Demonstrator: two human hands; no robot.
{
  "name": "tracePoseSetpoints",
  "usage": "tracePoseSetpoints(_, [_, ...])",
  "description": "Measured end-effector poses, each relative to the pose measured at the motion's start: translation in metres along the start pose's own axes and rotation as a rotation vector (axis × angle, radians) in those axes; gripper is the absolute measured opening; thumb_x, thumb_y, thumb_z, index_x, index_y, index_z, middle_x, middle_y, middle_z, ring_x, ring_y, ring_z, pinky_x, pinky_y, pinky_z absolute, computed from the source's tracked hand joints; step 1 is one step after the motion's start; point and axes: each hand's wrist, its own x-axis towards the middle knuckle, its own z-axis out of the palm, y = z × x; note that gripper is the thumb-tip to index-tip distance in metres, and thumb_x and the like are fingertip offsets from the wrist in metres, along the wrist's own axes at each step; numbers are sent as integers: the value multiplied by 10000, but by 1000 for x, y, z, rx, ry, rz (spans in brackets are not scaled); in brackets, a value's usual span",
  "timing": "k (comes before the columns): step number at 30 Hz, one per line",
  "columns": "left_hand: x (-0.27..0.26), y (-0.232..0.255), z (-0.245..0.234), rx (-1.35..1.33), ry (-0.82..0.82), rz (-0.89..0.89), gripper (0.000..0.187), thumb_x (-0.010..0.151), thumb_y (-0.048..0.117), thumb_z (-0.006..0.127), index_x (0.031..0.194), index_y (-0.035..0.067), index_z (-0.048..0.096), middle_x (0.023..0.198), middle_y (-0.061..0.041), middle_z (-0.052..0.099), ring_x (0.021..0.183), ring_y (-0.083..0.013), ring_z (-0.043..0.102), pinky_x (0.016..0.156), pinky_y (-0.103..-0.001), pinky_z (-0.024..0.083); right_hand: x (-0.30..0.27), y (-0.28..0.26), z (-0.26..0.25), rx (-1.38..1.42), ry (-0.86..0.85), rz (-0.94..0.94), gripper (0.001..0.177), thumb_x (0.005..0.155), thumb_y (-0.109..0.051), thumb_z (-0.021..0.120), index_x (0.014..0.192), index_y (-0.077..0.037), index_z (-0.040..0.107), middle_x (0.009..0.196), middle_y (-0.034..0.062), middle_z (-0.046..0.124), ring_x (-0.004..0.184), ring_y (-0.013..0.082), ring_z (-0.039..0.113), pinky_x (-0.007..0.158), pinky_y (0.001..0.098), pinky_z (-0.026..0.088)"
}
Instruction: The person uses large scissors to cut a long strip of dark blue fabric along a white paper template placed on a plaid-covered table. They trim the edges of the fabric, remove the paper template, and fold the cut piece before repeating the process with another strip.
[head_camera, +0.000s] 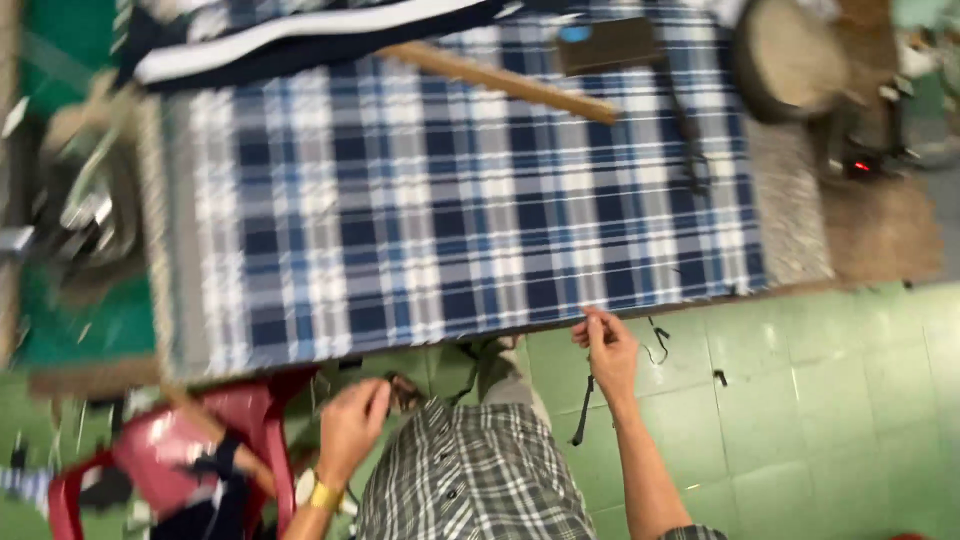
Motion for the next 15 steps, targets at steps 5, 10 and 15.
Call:
tracePoseSetpoints(5, [66,65,30,37,167,301,130,965,179,664,1003,76,733,867,-64,722,752,-265,655,768,-391,502,50,54,-65,-84,108,-14,214,1017,-196,603,1095,-64,751,816,49,788,775,114,756,646,247,559])
tracePoseSetpoints(10, [139,86,57,293,304,122,380,1035,257,571,1314,9,640,1423,-238,606,1257,-438,562,1084,-529,406,140,64,-115,-329,203,-146,326,1035,-269,563,1253,-73,706,1186,49,750,937,181,717,771,343,566])
tracePoseSetpoints(15, [155,79,105,704,387,72,369,1049,416,585,1207,105,704,1384,-180,634,1223,-349,574,1003,-467,446,241,73,-129,-453,156,-297,513,1047,-393,544,1454,-82,563,1630,157,373,1528,376,317,1157,589,383])
